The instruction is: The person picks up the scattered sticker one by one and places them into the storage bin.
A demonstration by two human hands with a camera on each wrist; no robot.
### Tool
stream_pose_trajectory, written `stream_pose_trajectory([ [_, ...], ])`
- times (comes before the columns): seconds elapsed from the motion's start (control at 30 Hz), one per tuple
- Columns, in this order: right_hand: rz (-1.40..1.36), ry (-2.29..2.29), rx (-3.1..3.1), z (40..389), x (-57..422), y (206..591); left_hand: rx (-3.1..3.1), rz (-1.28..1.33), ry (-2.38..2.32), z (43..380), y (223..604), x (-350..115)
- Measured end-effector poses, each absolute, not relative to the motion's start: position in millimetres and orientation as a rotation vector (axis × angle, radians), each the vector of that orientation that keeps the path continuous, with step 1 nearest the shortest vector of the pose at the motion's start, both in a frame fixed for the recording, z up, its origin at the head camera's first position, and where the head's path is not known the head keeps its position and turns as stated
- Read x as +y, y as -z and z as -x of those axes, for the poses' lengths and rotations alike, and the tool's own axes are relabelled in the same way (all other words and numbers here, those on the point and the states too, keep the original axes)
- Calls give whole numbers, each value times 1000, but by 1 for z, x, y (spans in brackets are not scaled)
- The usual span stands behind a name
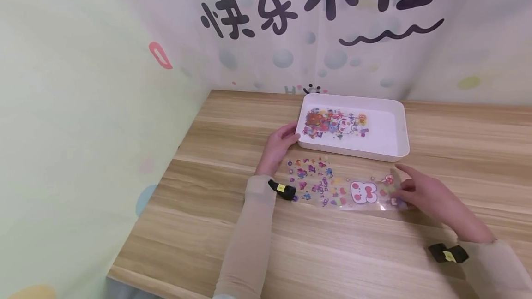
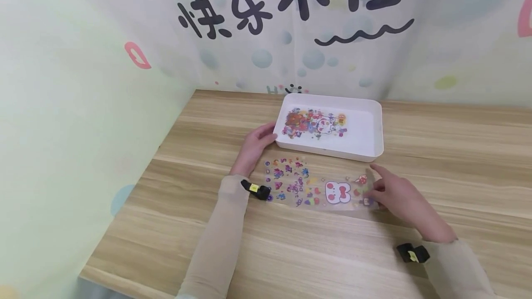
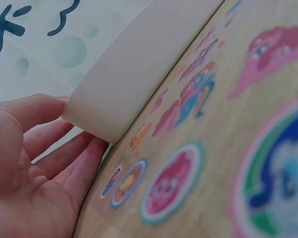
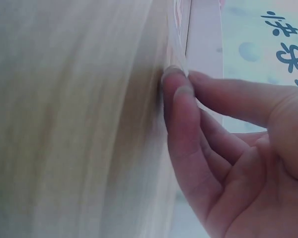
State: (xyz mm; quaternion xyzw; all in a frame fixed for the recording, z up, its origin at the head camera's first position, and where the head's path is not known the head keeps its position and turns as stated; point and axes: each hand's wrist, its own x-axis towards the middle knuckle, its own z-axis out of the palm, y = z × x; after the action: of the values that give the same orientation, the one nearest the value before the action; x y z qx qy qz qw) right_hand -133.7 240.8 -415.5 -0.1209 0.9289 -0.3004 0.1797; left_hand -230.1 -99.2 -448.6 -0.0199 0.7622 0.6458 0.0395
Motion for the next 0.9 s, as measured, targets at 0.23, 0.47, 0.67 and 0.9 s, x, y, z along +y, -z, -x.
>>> stream_pose_trajectory([
  [0.23,424,840,2715,133,245,418,2337,56,-1973,231,449,-100],
  [0.47,335,1034,2607,135,250,419,2337,48,-1975,233,449,-98],
  [0.67,303,1156,2594,134,258,419,2330,40,-1972,233,449,-93],
  [0.9,324,1267,2617,137,256,418,2342,57,-1962,229,448,-97],
])
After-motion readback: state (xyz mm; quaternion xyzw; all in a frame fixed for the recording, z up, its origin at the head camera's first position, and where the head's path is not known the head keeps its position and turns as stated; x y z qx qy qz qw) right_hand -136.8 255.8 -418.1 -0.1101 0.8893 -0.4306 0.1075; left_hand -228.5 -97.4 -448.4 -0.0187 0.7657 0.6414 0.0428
